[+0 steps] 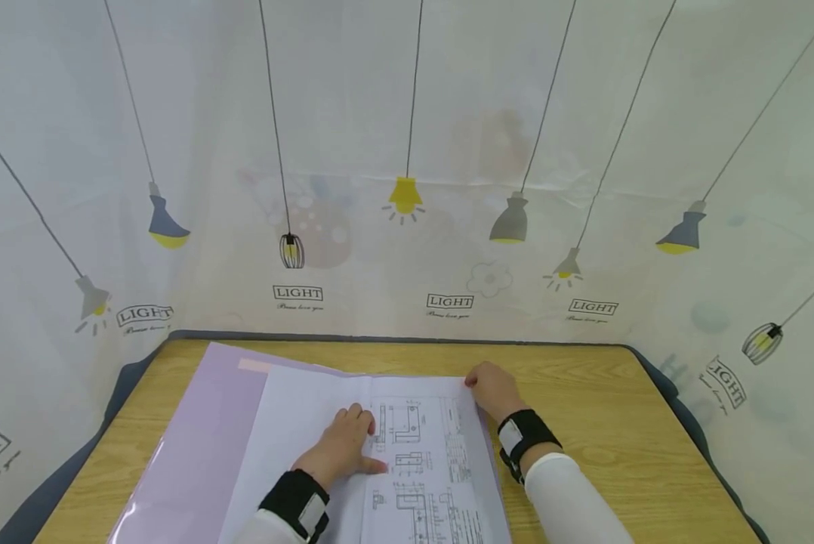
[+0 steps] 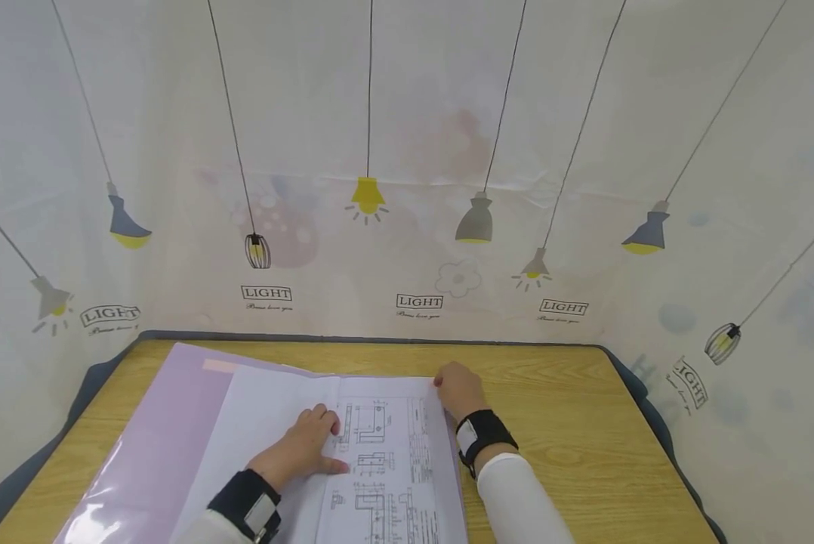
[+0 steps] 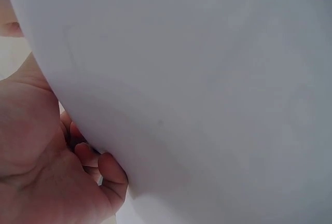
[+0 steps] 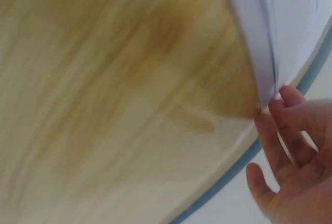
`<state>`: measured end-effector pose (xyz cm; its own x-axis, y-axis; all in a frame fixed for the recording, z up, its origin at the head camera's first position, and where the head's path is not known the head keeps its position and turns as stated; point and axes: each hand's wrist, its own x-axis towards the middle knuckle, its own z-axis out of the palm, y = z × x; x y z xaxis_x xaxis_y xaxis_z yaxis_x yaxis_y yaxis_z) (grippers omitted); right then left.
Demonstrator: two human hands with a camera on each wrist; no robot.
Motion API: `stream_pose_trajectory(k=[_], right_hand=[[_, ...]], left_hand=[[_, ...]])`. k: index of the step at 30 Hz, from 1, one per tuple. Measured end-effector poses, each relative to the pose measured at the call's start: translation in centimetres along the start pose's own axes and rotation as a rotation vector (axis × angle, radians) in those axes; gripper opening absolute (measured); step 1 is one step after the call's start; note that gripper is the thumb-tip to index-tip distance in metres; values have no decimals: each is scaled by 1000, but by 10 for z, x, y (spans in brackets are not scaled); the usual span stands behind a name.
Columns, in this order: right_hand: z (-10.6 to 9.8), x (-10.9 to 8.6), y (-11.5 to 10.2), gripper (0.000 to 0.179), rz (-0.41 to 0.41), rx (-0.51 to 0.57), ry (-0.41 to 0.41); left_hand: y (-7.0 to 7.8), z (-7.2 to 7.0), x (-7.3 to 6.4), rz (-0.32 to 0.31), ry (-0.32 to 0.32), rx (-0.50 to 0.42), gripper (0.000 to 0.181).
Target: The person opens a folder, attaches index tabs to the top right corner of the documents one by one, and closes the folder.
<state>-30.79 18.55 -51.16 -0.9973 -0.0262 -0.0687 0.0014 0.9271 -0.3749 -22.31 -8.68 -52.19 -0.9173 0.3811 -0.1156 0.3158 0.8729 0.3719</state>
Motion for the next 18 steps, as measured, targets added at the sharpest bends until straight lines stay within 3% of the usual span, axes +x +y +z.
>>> stream_pose_trajectory(k=[4,9,14,18], right_hand=[[-5,-8,7,21,-80,-110,-40],[-2,-16,15,23,-201,-268,-7],[1,-17,19,25,-227,-272,12],[1,-16,19,26,-212,-258,6]], left_hand=[[1,-1,0,-10,-8,-15,61],[2,0,1,-16,-15,-23,61],[9,-3,0,-67,-27,-8,60],[26,-12,4,-99,-43,29,63]])
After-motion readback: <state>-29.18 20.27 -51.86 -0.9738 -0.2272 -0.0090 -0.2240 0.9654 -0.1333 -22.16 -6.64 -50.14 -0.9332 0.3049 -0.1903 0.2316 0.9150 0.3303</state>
